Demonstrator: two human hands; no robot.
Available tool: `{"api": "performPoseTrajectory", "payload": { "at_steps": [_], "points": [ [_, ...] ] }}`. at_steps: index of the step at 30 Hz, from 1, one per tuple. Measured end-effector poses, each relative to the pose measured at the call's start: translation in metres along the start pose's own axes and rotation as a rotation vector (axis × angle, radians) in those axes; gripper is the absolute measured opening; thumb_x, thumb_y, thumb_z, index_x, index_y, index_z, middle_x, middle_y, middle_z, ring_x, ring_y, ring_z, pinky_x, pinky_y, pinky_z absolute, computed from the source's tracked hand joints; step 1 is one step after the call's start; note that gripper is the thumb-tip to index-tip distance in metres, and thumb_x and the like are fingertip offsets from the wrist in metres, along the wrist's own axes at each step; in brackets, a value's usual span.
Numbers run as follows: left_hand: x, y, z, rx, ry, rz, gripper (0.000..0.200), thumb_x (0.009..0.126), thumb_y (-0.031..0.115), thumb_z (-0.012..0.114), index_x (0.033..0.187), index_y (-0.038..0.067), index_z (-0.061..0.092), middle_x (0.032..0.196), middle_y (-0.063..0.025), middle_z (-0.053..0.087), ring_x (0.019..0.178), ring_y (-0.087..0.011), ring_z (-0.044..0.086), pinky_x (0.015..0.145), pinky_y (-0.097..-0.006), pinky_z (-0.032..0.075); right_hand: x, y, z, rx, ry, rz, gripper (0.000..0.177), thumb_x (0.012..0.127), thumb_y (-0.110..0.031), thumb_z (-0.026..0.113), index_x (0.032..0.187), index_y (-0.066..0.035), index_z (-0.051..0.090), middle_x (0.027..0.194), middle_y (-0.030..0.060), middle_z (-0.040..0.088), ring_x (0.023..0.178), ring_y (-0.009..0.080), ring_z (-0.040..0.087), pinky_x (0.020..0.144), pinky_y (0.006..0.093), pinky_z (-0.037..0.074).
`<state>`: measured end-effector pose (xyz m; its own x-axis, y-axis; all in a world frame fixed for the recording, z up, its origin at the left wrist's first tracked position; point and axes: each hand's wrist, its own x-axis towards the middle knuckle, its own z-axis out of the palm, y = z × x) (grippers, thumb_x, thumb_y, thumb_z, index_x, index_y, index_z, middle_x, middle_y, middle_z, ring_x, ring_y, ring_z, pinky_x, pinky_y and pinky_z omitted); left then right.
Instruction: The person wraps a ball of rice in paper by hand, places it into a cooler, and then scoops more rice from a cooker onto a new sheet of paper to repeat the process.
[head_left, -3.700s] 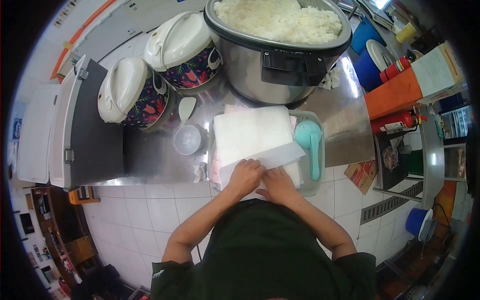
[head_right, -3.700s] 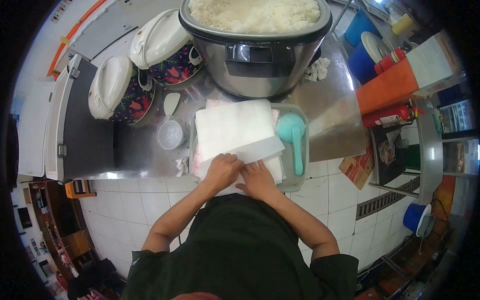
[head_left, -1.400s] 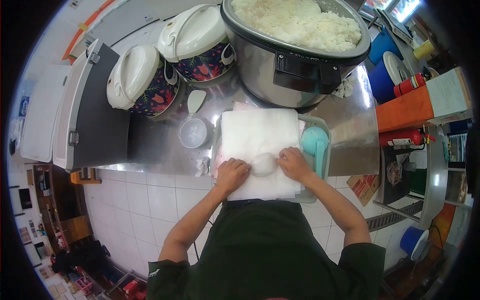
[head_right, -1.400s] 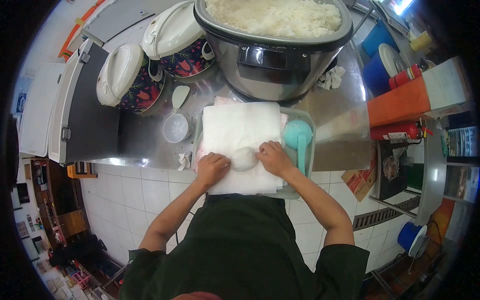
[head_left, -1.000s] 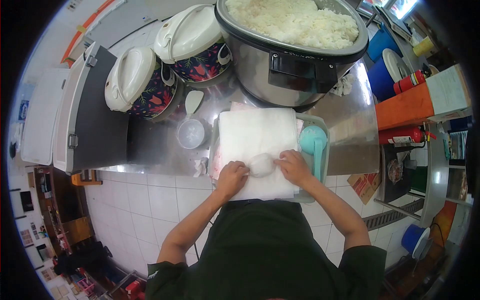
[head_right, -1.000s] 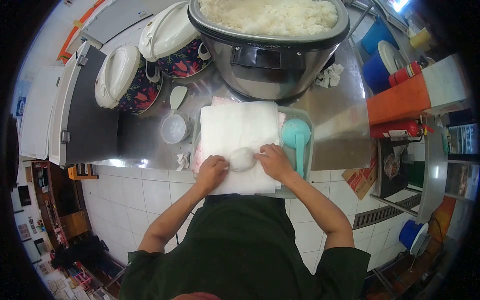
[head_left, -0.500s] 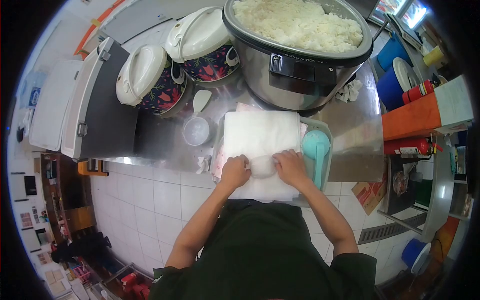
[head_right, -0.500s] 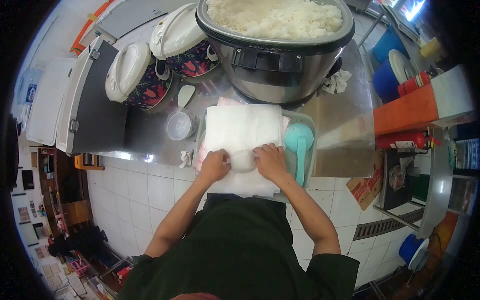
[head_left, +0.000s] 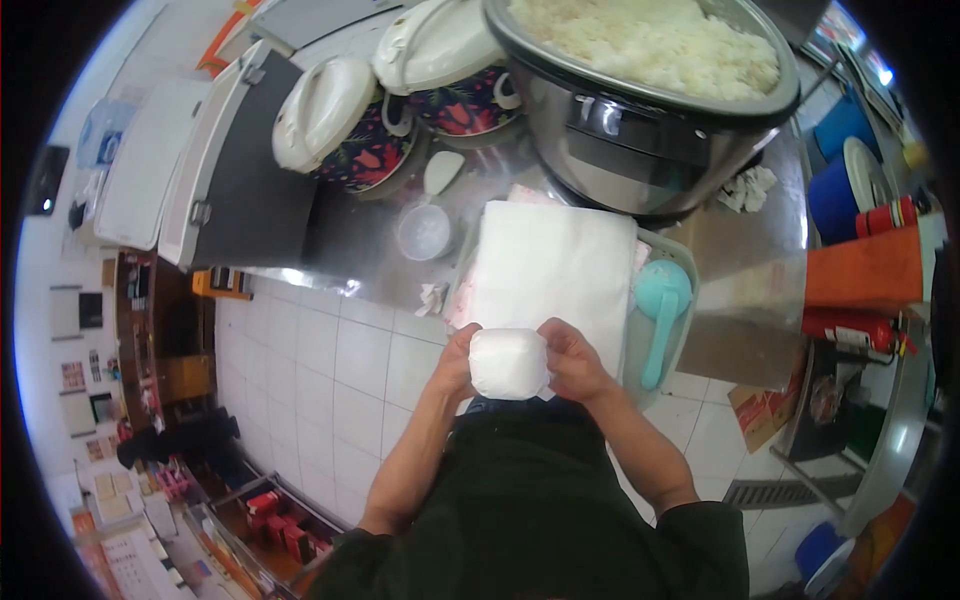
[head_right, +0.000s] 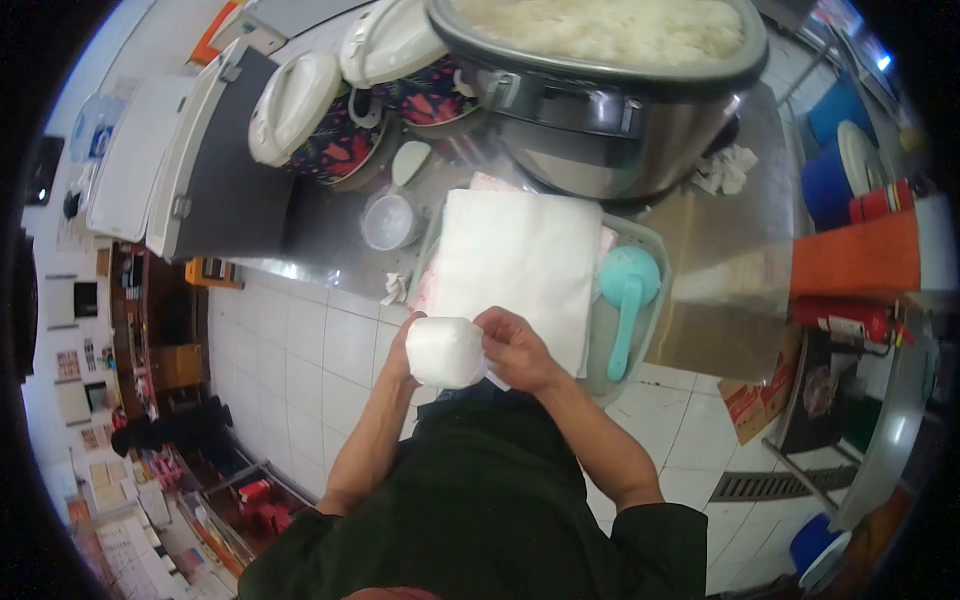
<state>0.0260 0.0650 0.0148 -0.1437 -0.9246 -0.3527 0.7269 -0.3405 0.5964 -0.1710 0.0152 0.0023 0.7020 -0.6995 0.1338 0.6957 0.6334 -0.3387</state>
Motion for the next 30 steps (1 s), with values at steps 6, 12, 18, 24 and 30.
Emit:
{"api": "performPoseTrajectory", "payload": {
  "at_steps": [6,12,18,24,30],
  "points": [
    [-0.023,0.028,0.037,-0.086,0.031,0.269,0.015,0.08,-0.001,0.066,0.089,0.006,0.057,0.091,-0.0062,0.064,0.078,-0.0161,0.064,0.068,-0.0305,0.054,0.033,0.02,0.066,0.063,0.058,-0.041,0.014,0.093,-0.006,0.054,0.107,-0.005,0.054,0.099,0.005,0.062,0.094,0.0152,0.059,0.083,0.0321,0.048],
    [-0.104,0.109,0.001,0.798,0.228,0.868,0.026,0.085,-0.003,0.059,0.11,-0.001,0.062,0.103,-0.0101,0.064,0.099,-0.0175,0.06,0.09,-0.0296,0.046,0.072,0.071,0.103,-0.381,0.027,-0.09,0.013,0.093,-0.003,0.051,0.106,-0.001,0.054,0.091,0.0042,0.061,0.083,0.0112,0.057,0.074,0.025,0.047],
    [-0.208,0.146,-0.075,0.306,0.279,0.783,0.046,0.09,0.019,0.062,0.128,-0.003,0.048,0.109,-0.0077,0.061,0.099,-0.0137,0.058,0.089,-0.0268,0.045,0.131,0.205,0.164,-0.914,-0.227,-0.155,0.011,0.091,0.001,0.054,0.102,0.001,0.056,0.082,0.0019,0.057,0.067,0.0063,0.048,0.058,0.0216,0.039],
    [-0.28,0.182,-0.116,0.379,0.649,0.933,0.047,0.082,0.018,0.075,0.119,0.0,0.052,0.101,-0.0053,0.062,0.09,-0.0104,0.059,0.078,-0.0252,0.049,0.191,0.334,0.195,-1.047,-0.478,-0.581,0.017,0.085,0.01,0.054,0.098,-0.002,0.056,0.084,0.0151,0.061,0.071,0.023,0.058,0.063,0.0286,0.045],
    [-0.294,0.227,-0.168,0.366,0.783,0.957,0.047,0.081,0.017,0.075,0.118,0.001,0.052,0.099,-0.0046,0.062,0.089,-0.0104,0.059,0.077,-0.0257,0.05,0.243,0.387,0.213,-1.278,-0.548,-0.843,0.018,0.081,0.011,0.056,0.095,-0.001,0.058,0.089,0.0179,0.062,0.074,0.0275,0.06,0.065,0.0326,0.048]
  ]
}}
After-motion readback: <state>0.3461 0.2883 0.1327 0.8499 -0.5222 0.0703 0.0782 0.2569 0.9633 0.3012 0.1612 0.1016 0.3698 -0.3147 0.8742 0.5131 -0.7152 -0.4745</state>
